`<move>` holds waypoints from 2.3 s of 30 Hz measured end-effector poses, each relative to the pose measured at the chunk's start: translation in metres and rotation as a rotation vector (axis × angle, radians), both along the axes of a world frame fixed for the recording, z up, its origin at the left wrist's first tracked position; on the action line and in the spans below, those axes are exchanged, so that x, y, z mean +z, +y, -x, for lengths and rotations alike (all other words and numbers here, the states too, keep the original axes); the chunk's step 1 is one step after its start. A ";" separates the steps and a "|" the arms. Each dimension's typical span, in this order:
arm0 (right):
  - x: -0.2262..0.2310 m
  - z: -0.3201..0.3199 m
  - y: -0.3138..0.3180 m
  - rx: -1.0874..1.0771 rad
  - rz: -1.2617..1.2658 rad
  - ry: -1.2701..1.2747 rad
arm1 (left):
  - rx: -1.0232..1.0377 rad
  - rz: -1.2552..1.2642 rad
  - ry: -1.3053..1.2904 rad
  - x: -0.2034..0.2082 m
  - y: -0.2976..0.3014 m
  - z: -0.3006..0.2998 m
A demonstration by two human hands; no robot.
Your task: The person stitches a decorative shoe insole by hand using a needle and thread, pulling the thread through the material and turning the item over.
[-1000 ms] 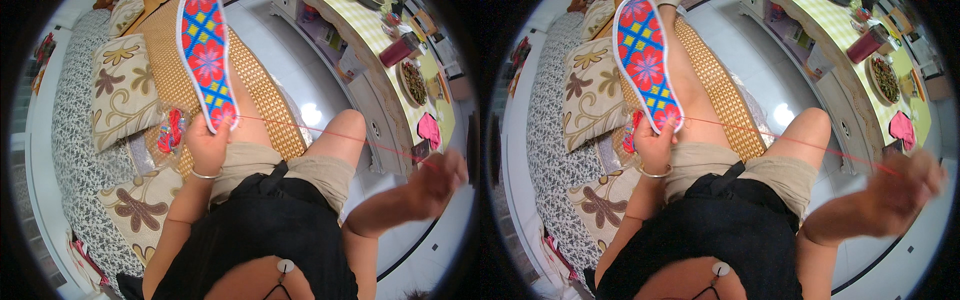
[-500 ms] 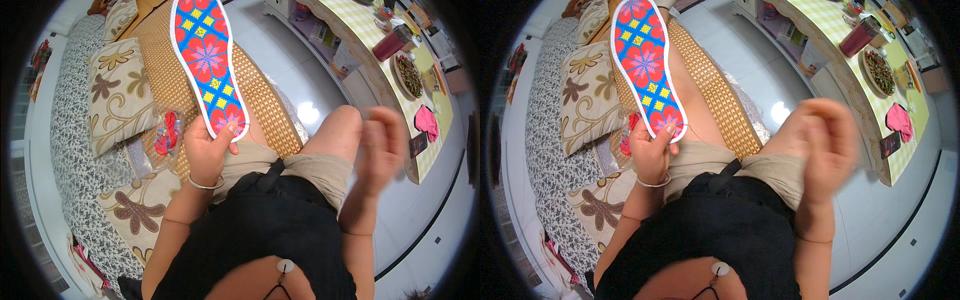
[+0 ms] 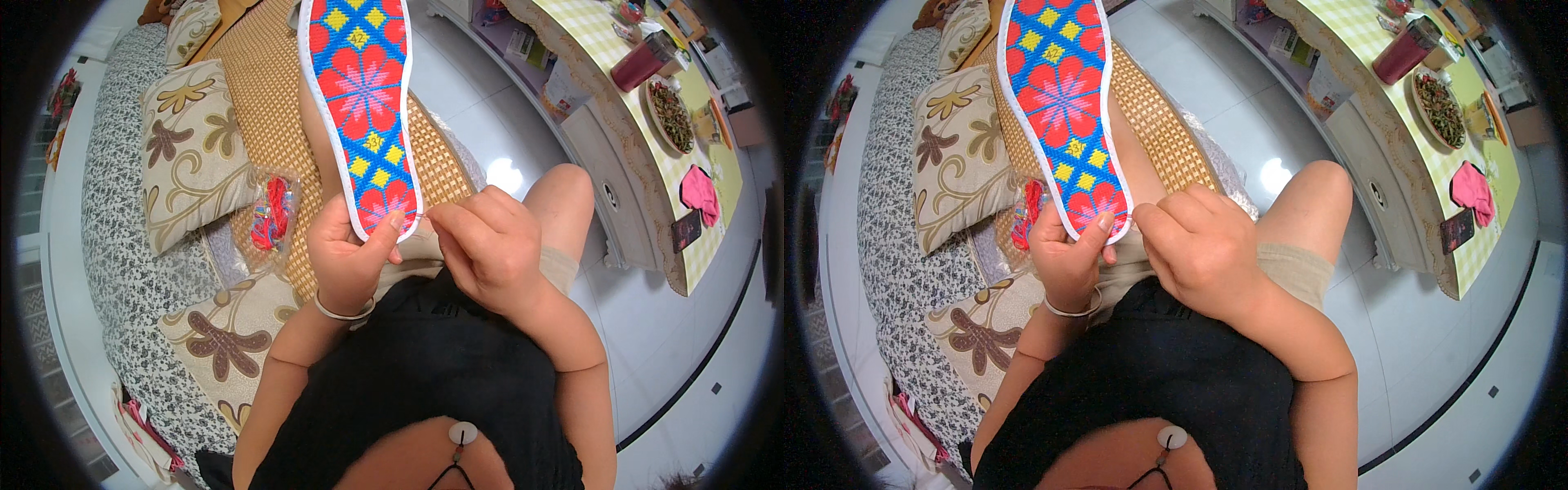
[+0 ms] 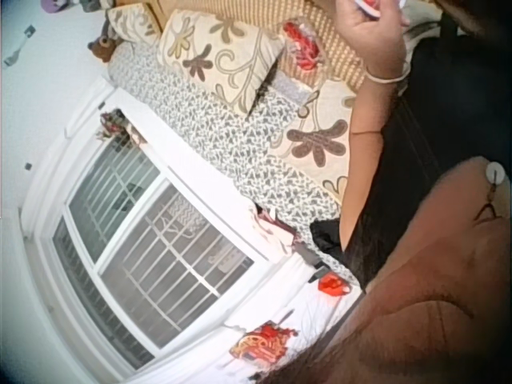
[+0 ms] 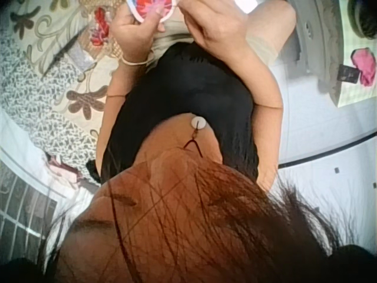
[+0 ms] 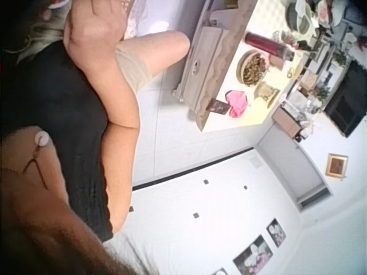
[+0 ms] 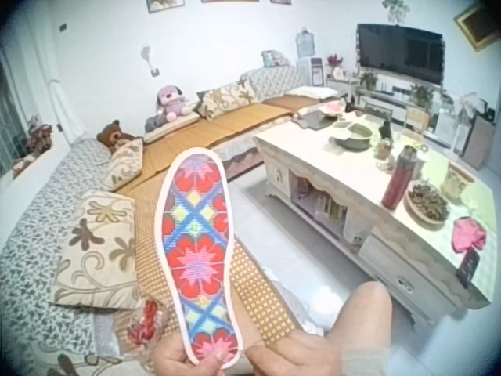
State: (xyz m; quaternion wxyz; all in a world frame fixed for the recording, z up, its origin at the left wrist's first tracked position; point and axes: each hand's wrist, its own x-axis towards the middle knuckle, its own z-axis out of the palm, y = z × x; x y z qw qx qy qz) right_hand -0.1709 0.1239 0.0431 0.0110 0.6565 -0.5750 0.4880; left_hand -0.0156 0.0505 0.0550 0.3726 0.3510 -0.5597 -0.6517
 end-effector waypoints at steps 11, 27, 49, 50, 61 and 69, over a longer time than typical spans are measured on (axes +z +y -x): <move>-0.001 0.001 -0.002 -0.005 -0.026 0.069 | -0.001 0.018 -0.024 -0.006 0.000 0.002; -0.003 -0.002 0.000 -0.009 -0.071 0.105 | -0.002 0.100 -0.037 -0.012 0.003 0.003; -0.015 -0.006 0.002 -0.070 -0.106 -0.296 | 0.008 0.146 0.028 -0.020 0.004 0.002; -0.015 -0.003 0.002 -0.074 -0.133 -0.441 | -0.003 0.113 0.076 -0.021 0.000 0.000; -0.036 -0.004 0.000 0.523 -0.562 -1.943 | -0.267 -0.164 0.295 -0.023 -0.005 -0.001; -0.029 0.054 -0.017 -0.102 -0.091 -2.289 | -0.158 -0.263 0.345 -0.019 -0.006 -0.002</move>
